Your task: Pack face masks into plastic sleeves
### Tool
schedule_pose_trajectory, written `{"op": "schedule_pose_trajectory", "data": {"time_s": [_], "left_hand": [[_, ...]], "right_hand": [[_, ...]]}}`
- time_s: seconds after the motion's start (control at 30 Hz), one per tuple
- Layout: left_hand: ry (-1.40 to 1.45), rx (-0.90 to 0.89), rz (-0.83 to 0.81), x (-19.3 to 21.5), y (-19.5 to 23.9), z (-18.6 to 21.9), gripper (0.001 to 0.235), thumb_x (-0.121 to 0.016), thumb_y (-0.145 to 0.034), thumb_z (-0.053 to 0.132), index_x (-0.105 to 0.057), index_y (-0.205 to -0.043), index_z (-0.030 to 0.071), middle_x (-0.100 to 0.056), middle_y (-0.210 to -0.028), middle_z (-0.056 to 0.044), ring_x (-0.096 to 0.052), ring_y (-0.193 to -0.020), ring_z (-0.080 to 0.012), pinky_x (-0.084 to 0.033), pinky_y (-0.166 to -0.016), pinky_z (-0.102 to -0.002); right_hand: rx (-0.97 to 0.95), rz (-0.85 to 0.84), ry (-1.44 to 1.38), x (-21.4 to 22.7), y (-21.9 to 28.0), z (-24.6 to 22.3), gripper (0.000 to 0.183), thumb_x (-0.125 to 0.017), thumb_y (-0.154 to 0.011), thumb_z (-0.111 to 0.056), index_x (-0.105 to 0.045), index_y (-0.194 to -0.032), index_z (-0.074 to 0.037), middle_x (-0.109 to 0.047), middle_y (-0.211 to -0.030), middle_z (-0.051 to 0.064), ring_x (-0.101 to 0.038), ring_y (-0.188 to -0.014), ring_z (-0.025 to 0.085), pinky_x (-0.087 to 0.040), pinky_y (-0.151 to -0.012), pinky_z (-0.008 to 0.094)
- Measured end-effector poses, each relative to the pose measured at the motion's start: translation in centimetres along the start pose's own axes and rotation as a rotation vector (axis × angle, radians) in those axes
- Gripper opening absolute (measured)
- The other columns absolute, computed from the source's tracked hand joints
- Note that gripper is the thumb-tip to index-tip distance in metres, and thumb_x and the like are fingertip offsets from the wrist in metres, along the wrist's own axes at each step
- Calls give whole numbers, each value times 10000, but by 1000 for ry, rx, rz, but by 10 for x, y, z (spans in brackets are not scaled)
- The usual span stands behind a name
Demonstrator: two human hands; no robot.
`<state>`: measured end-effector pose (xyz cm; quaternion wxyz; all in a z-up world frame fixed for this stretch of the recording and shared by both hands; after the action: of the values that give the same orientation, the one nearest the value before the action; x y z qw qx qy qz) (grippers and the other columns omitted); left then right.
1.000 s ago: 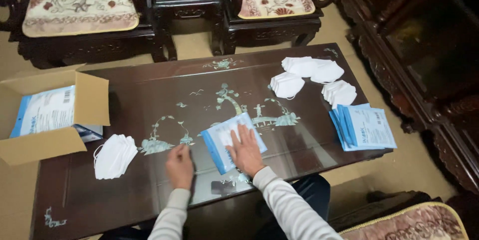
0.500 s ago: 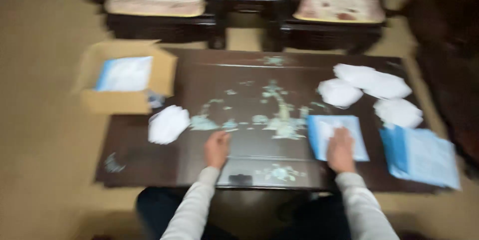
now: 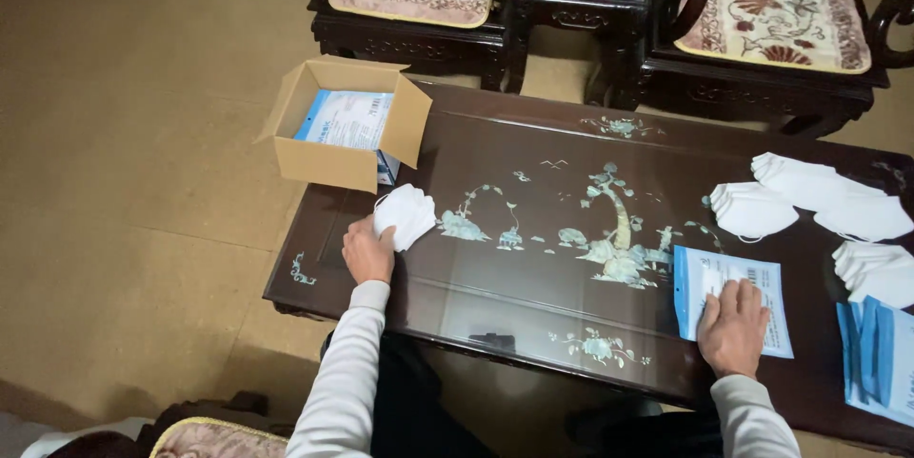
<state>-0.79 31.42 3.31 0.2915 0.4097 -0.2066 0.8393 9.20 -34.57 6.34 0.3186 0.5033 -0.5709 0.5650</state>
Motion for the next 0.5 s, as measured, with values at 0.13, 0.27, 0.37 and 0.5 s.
{"op": "schedule_pose_trajectory", "data": {"time_s": [0.13, 0.27, 0.37, 0.5], "left_hand": [[-45, -94, 124, 2, 5, 7, 580, -803, -820, 294, -647, -1351, 123, -626, -1198, -170, -578, -1061, -401, -466, -881, -526], [-3, -55, 90, 7, 7, 12, 626, -789, -820, 216, -596, -1409, 129, -633, -1214, -168, -577, -1106, -394, -431, -902, -525], [57, -88, 107, -7, 4, 2, 468, -710, -856, 237, -647, -1294, 85, -673, -1177, -158, -612, -1100, -393, -420, -897, -516], [437, -158, 138, 40, 27, 55, 192, -636, -872, 78, -735, -985, 198, -779, -953, -33, -733, -916, -312, -516, -817, -394]], "right_hand": [[52, 48, 64, 0, 0, -3, 354, -424, -1091, -263, -532, -1204, 55, -530, -1387, 246, -462, -1256, 415, -394, -1001, 624], [49, 68, 57, -2, 2, -1, 398, -420, -1097, -264, -538, -1272, 74, -507, -1405, 250, -463, -1274, 439, -385, -1038, 641], [29, 42, 27, -3, 0, -1, 389, -401, -1105, -271, -531, -1255, 64, -502, -1405, 244, -448, -1274, 426, -369, -1047, 645], [90, 155, 22, 4, 1, -4, 298, -529, -1034, -186, -563, -1225, 40, -540, -1267, 232, -527, -1171, 440, -416, -953, 566]]}}
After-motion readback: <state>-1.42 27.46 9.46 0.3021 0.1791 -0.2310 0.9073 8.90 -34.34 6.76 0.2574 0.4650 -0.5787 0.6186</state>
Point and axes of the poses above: each hand's wrist, its own y-axis away from the middle knuckle, its own x-axis out of the back of the hand, z = x × y, the point moved 7 cm from there along -y, towards the middle knuckle
